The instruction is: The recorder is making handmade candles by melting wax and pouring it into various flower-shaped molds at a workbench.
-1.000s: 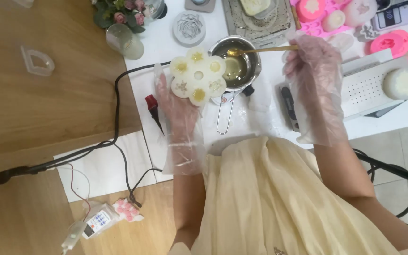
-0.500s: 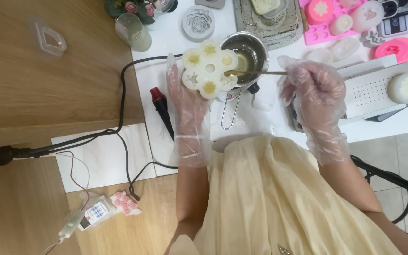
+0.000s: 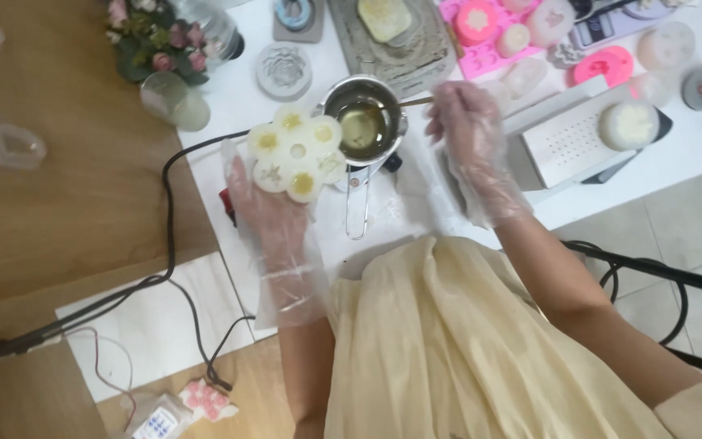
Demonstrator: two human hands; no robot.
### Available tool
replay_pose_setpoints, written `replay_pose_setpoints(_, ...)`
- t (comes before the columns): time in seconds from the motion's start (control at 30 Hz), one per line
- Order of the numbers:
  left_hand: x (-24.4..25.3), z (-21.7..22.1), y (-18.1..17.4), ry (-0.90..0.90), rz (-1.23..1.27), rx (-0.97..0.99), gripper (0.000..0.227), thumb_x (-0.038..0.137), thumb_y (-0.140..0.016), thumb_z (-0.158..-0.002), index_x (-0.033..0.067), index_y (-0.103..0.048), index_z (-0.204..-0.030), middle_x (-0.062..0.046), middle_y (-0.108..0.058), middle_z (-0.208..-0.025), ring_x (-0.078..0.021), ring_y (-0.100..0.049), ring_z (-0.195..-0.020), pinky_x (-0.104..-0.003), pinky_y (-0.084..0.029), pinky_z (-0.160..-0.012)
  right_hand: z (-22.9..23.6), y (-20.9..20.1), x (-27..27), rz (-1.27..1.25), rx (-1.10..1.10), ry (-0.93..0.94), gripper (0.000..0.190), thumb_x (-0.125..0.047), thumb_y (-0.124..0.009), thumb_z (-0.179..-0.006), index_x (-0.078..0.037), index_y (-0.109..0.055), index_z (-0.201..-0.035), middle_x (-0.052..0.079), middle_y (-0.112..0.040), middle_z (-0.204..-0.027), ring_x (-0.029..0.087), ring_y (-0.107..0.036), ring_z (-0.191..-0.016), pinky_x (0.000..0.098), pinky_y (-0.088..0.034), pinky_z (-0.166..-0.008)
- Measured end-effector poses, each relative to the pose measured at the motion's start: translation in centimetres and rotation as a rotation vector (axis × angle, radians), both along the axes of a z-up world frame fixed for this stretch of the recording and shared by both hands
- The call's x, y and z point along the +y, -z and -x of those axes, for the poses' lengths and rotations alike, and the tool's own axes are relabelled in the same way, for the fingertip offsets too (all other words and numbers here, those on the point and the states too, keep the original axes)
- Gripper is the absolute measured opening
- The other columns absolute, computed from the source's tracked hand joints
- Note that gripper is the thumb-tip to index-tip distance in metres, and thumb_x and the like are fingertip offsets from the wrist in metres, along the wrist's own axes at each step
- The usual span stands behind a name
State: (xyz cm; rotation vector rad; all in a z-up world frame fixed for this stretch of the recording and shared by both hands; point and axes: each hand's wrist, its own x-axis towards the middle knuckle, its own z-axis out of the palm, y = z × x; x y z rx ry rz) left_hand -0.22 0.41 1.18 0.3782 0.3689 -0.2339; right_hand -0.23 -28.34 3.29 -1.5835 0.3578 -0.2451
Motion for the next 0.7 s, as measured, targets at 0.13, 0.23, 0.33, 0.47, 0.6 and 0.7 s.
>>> replay_pose_setpoints(0.13,0.3,0.6,-2.6,-0.022,-0.162,-0.017,0.071,0.054,-0.042,-0.1,0.0075,-0.036,-0.154,-0.012,-0.05,-0.154,-0.0329,-0.052,-0.14,-0.053,-0.047,-0.114,-1.7,0.2,1.5,0.105,0.182,-0.029,0.024,-0.022,-0.055,-0.105,-0.001,-0.068,-0.107,0.005,-0.067,-0.081,0.011,-0.064,-0.062,0.0258,-0.054,-0.054)
replay_pose_setpoints(0.23,0.7,0.2,-0.6,-0.027,-0.177,0.033,0.075,0.054,-0.042,-0.102,0.0036,-0.036,-0.158,-0.016,-0.049,-0.159,-0.034,-0.051,-0.144,-0.055,-0.047,-0.116,-2.2,2.0,1.9,-0.05,0.199,-0.042,0.025,-0.02,-0.058,-0.106,0.002,-0.068,-0.105,0.007,-0.066,-0.08,0.012,-0.063,-0.064,0.0262,-0.053,-0.058)
replay_pose_setpoints(0.33,0.8,-0.2,1.0,-0.129,-0.366,0.142,0.074,0.059,-0.036,-0.089,0.0261,-0.025,-0.155,-0.008,-0.04,-0.154,-0.0321,-0.049,-0.138,-0.057,-0.048,-0.108,-3.0,4.0,1.7,-0.304,0.273,-0.047,0.022,-0.016,-0.057,-0.101,0.003,-0.067,-0.103,0.009,-0.066,-0.075,0.015,-0.06,-0.056,0.029,-0.051,-0.052)
replay_pose_setpoints(0.47,1.3,-0.1,2.5,-0.055,-0.344,0.118,0.079,0.06,-0.041,-0.093,0.0148,-0.029,-0.157,-0.012,-0.042,-0.159,-0.0316,-0.05,-0.141,-0.054,-0.049,-0.11,-2.9,6.0,0.3,-0.45,0.204,-0.084,0.022,-0.015,-0.059,-0.102,0.005,-0.067,-0.1,0.011,-0.065,-0.075,0.017,-0.061,-0.056,0.0297,-0.049,-0.052)
replay_pose_setpoints(0.6,1.1,-0.3,2.1,-0.006,-0.288,0.022,0.08,0.06,-0.043,-0.096,0.0106,-0.032,-0.158,-0.013,-0.044,-0.159,-0.0317,-0.05,-0.143,-0.053,-0.048,-0.112,-2.5,5.0,-0.5,-0.472,0.196,0.049,0.022,-0.015,-0.06,-0.096,0.005,-0.068,-0.097,0.01,-0.064,-0.072,0.019,-0.059,-0.051,0.0314,-0.048,-0.046)
replay_pose_setpoints(0.7,0.4,-0.4,1.0,-0.015,-0.283,0.066,0.078,0.058,-0.043,-0.097,0.0092,-0.035,-0.157,-0.013,-0.046,-0.158,-0.0316,-0.05,-0.142,-0.053,-0.048,-0.111,-1.8,2.2,-0.8,-0.487,0.177,0.085,0.022,-0.016,-0.063,-0.096,0.005,-0.067,-0.097,0.01,-0.064,-0.072,0.018,-0.059,-0.051,0.0316,-0.047,-0.046)
